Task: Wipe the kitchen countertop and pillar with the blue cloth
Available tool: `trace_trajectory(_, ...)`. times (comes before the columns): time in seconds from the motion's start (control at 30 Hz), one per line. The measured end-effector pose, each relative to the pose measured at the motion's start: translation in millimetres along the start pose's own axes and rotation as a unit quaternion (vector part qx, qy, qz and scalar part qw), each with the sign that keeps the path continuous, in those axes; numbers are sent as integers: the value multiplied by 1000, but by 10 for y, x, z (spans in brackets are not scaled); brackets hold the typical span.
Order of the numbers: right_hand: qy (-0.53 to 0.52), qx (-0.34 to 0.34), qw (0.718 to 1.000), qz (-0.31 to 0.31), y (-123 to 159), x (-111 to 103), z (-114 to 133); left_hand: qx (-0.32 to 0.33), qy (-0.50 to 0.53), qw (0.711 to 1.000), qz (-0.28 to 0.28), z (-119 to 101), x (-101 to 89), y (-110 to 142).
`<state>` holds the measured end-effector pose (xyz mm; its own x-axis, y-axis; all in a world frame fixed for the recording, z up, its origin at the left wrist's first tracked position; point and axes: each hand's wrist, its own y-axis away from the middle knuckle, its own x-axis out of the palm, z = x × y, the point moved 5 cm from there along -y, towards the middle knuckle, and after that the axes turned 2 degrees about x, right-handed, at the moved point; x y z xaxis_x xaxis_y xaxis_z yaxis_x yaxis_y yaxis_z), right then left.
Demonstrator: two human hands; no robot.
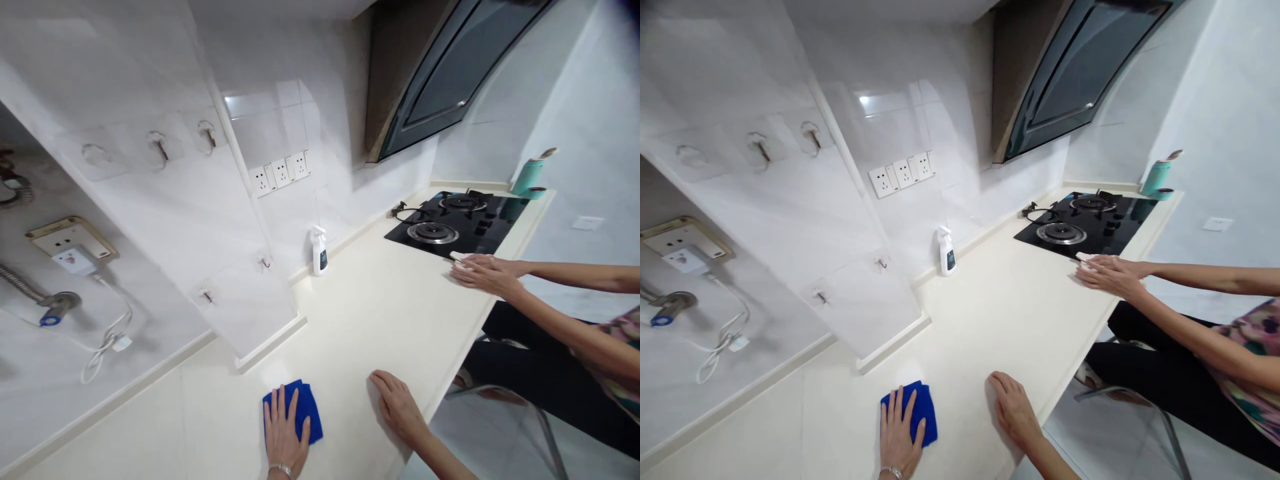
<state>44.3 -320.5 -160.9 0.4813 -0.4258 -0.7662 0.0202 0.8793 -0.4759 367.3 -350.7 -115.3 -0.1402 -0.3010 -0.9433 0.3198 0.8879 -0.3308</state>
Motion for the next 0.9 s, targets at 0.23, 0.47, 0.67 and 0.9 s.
trace_trajectory(0.23, 29, -6, 1000, 10, 11, -23, 50, -9, 1, 1000, 2, -118, -83, 76)
trace_trajectory(0.47, 30, -15, 999, 3, 24, -17, 46, 21, 10, 999, 34, -221, -28, 353)
trace_trajectory(0.67, 39, -4, 999, 22, -3, -45, 78, -3, 15, 999, 43, -266, 218, 80)
trace_trajectory(0.9, 34, 7, 999, 34, 31, 5, 20, -13, 41, 998, 41, -417, 475, -826)
